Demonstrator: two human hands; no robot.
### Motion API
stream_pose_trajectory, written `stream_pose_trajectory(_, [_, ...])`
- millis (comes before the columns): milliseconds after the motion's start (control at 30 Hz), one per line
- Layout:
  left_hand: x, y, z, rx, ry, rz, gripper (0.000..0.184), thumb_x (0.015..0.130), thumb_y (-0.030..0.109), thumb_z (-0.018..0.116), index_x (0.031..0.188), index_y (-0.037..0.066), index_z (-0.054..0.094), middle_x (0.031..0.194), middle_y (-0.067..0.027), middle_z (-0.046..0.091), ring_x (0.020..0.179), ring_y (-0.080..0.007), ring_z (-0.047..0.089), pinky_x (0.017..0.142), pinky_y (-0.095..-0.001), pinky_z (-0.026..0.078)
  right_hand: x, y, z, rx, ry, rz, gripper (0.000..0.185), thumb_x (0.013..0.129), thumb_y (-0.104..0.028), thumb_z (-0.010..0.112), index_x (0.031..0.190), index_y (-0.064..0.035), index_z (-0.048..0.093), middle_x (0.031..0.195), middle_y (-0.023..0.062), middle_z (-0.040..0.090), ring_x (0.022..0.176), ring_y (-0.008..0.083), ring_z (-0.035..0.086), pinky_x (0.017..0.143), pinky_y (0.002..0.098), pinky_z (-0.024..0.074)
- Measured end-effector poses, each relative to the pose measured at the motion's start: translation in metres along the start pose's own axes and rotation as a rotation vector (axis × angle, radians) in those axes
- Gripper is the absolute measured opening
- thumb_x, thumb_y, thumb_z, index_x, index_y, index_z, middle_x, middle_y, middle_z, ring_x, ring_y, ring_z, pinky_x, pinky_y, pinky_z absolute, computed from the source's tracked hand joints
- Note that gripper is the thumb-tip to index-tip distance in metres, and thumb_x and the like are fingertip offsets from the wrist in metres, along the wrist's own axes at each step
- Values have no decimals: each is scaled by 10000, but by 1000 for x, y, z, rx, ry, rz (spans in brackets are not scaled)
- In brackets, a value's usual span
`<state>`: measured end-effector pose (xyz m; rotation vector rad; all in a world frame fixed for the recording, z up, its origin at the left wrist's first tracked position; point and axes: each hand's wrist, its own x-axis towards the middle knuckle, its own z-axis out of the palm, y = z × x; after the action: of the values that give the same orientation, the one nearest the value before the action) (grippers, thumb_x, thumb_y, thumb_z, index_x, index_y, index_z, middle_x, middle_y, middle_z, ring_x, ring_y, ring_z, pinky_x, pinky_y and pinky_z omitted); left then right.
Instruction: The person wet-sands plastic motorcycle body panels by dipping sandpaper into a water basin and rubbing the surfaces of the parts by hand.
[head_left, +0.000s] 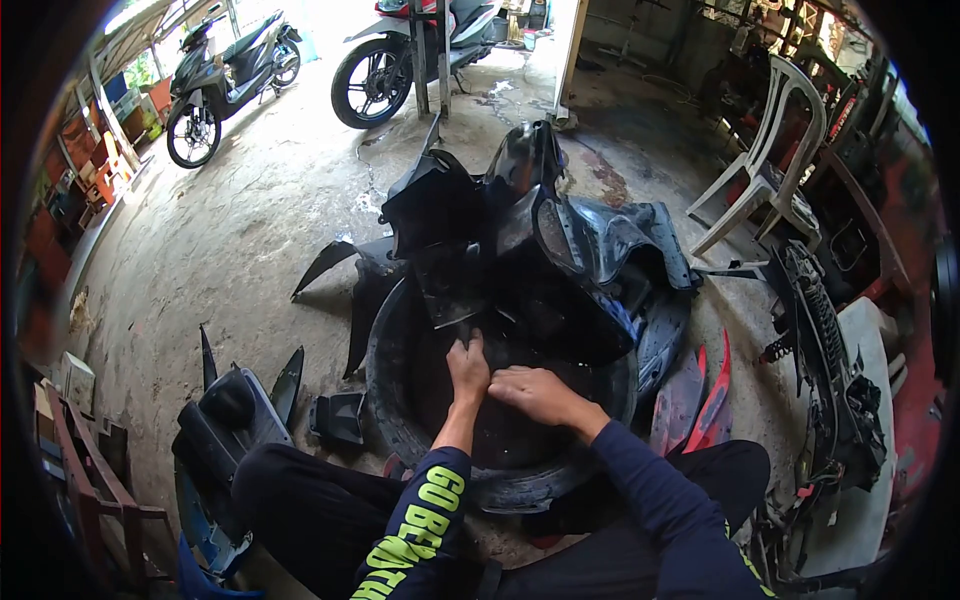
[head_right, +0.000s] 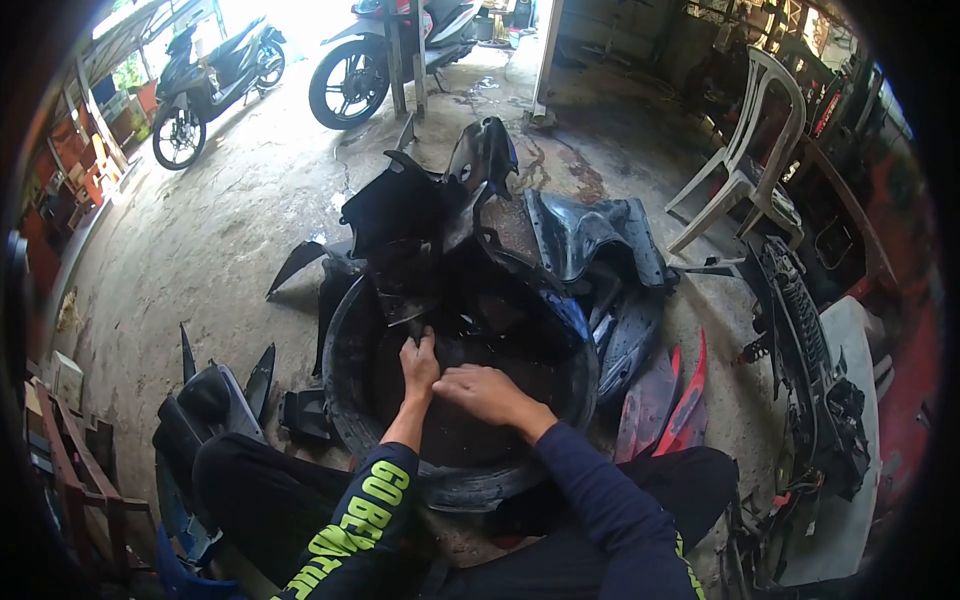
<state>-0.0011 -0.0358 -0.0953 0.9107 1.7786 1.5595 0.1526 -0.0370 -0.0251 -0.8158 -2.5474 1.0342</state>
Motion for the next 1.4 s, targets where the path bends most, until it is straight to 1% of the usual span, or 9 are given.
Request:
stream_pose_trajectory(133, [4,-12,6,-48,33,51,411,946,335,560,868,-67,605,702,-84,594,672,-179,525,635,-368,421,-5,17,-21,93,-107,479,429,979,-439,437,1152,-118,662,1158,105,658,1056,306,621,894,384,483])
stream_pose_trajectory(233, [7,-7,-2,-85,-64,-96,428,947,351,563,914,-72,611,789,-106,619,754,-184,551,706,-356,435,2,-1,0,30,5,29,445,965,-471,469,1099,-107,687,1102,115,685,1010,275,653,858,372,496])
stream_pose_trajectory(333, [2,-9,7,-149,53,0,448,949,363,564,949,-83,607,844,-120,624,804,-190,559,749,-341,440,-3,30,-2,298,6,369,443,968,-465,474,1104,-90,666,1031,118,680,987,270,646,855,376,490])
stream_pose_trajectory(800, [11,4,1,-218,-42,-64,386,971,320,541,981,-60,608,867,-100,628,828,-187,560,764,-339,433,-13,14,-15,349,136,40,402,893,-309,656,1204,-54,649,1169,129,676,1101,270,639,948,349,471])
stream_pose_trajectory(1033, [16,-5,-2,-107,154,3,468,957,351,563,870,-108,593,740,-174,608,711,-227,564,670,-403,428,-34,58,5,116,472,446,418,787,-163,683,1154,34,646,993,208,703,852,324,704,791,367,539])
stream_pose_trajectory(1233, [21,-36,10,-301,76,6,369,906,298,601,901,-70,622,794,-116,632,771,-204,592,729,-364,460,-44,131,64,-329,39,807,299,759,-89,571,998,57,675,1039,322,632,996,446,626,856,428,526])
stream_pose_trajectory(1333, [26,-46,0,-158,-157,-289,345,829,248,612,989,-58,612,863,-110,637,812,-225,600,764,-363,471,-38,230,101,-278,-26,840,367,794,-135,589,1105,50,648,1116,287,638,1018,437,633,869,459,522])
stream_pose_trajectory(1367, [17,-33,-4,-106,-175,-406,343,780,240,592,967,-47,608,846,-80,615,792,-221,578,760,-361,472,-16,105,41,187,155,1219,391,808,-129,567,1156,41,627,1146,285,629,1049,396,637,861,439,529])
stream_pose_trajectory(1400, [20,-40,-3,-107,-174,-412,343,780,240,592,967,-47,608,846,-80,615,792,-221,578,760,-361,472,-17,114,42,292,287,1043,381,820,-104,539,1166,33,623,1125,281,640,1061,375,638,846,429,528])
